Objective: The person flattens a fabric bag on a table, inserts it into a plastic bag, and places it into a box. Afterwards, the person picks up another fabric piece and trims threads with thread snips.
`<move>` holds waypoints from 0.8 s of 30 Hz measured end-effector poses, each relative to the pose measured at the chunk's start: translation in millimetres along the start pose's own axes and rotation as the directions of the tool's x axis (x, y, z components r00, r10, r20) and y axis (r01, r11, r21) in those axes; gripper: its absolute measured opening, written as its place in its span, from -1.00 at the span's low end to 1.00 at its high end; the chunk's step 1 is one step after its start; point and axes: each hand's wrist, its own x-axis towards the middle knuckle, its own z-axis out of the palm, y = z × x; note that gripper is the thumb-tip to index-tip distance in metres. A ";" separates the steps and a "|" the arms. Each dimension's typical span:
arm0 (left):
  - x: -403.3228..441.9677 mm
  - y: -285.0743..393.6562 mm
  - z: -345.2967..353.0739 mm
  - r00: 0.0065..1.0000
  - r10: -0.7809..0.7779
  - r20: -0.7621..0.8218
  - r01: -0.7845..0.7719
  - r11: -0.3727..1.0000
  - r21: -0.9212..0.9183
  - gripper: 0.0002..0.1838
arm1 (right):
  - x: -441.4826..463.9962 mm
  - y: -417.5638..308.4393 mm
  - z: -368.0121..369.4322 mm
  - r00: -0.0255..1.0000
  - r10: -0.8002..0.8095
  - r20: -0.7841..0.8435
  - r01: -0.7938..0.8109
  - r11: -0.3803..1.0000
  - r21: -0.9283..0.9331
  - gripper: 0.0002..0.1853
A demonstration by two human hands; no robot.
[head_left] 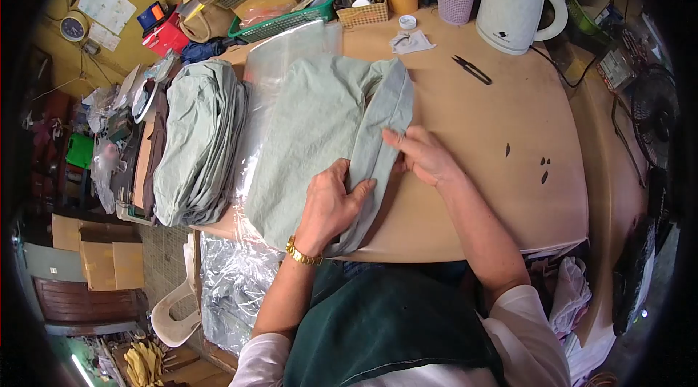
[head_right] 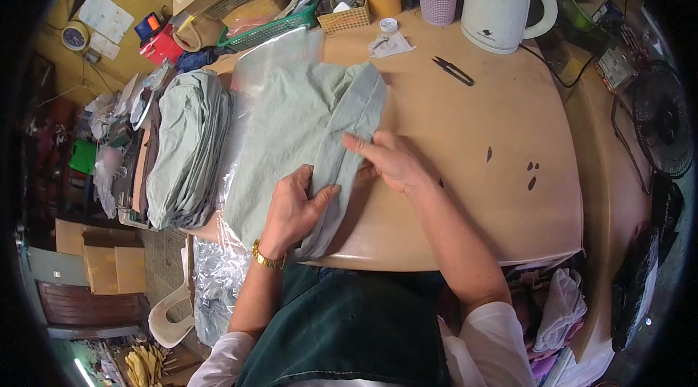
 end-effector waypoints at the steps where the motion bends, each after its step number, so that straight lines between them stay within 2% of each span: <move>1: -0.9 0.7 -1.4 0.999 0.039 -0.037 -0.039 0.999 -0.009 -0.60 | -5.5 -0.2 3.4 0.997 0.069 0.041 -0.065 0.994 -0.093 -0.67; 2: -1.9 -0.2 -3.0 0.999 0.037 -0.038 -0.037 0.999 -0.006 -0.60 | -8.8 0.3 5.0 0.987 0.141 0.072 -0.125 0.974 -0.187 -0.67; 3: -2.9 -1.5 -5.0 0.999 0.038 -0.003 -0.038 0.999 0.014 -0.61 | -7.4 2.8 3.1 0.987 0.142 0.075 -0.126 0.974 -0.186 -0.67; 5: -4.5 -3.5 -7.3 0.999 0.035 0.026 -0.036 0.999 0.037 -0.61 | -0.6 12.3 -3.0 0.995 -0.076 0.068 0.085 0.988 -0.129 -0.66; 7: -4.4 -5.4 -8.7 0.997 -0.003 0.074 0.012 0.992 -0.129 -0.64 | 2.9 21.2 -2.2 0.991 -0.133 0.034 0.136 0.983 -0.126 -0.66; 9: -2.2 -8.4 -6.6 0.999 0.032 0.038 -0.027 0.993 -0.111 -0.66 | 2.7 20.9 -1.3 0.982 -0.190 -0.005 0.188 0.974 -0.127 -0.66; 11: 1.2 -10.0 -3.2 0.998 0.066 0.007 -0.065 0.994 -0.092 -0.68 | -1.7 13.3 1.0 1.000 0.010 0.013 -0.010 1.000 -0.011 -0.65; 12: 3.5 -9.2 -0.2 0.994 0.090 -0.065 -0.092 0.995 -0.036 -0.66 | -8.8 9.7 2.5 1.000 0.013 0.011 -0.013 1.000 -0.011 -0.65; 13: 6.1 -8.1 0.5 0.983 0.119 -0.141 -0.117 0.993 0.021 -0.65 | -16.6 4.7 4.1 0.971 0.157 0.182 -0.149 0.987 -0.056 -0.64; 14: 6.0 -4.1 -3.0 0.983 0.115 -0.145 -0.113 0.993 0.019 -0.65 | -22.0 3.4 5.9 0.891 0.301 0.340 -0.275 0.953 -0.124 -0.64; 15: 3.7 4.1 -9.7 0.986 0.084 -0.144 -0.091 0.995 -0.043 -0.63 | -24.5 6.7 8.2 0.901 0.292 0.320 -0.199 0.935 -0.293 -0.60; 16: 0.8 12.4 -16.3 0.988 0.056 -0.141 -0.071 0.992 -0.105 -0.61 | -22.7 6.9 6.2 0.899 0.296 0.321 -0.202 0.934 -0.295 -0.60; 17: -5.8 17.9 -23.8 0.985 0.115 -0.126 -0.108 0.992 0.059 -0.62 | -19.8 5.6 1.4 0.927 0.283 0.247 -0.193 0.923 -0.333 -0.62; 18: -10.2 18.6 -27.1 0.985 0.112 -0.129 -0.106 0.993 0.056 -0.62 | -18.6 4.1 -0.1 0.949 0.264 0.173 -0.185 0.909 -0.374 -0.64; 19: -13.8 18.7 -29.9 0.992 0.107 -0.064 -0.099 0.989 0.110 -0.64 | -20.1 4.0 2.5 0.948 0.266 0.176 -0.185 0.908 -0.377 -0.64; 20: -16.3 18.2 -32.2 0.995 0.098 0.002 -0.096 0.982 0.165 -0.65 | -24.0 4.3 8.6 0.971 0.195 0.136 -0.145 0.938 -0.314 -0.63; 21: -15.9 17.0 -31.5 0.995 0.096 -0.024 -0.089 0.975 0.201 -0.71 | -28.8 5.1 15.3 0.988 0.127 0.092 -0.100 0.963 -0.251 -0.61; 22: -16.7 15.1 -28.2 0.995 0.094 -0.028 -0.086 0.975 0.203 -0.71 | -35.2 6.9 22.2 0.987 0.128 0.097 -0.100 0.963 -0.252 -0.61; 24: -16.7 10.9 -19.0 0.957 0.224 -0.187 -0.195 0.968 0.160 -0.76 | -52.9 13.2 36.6 0.989 0.113 0.097 -0.088 0.969 -0.233 -0.68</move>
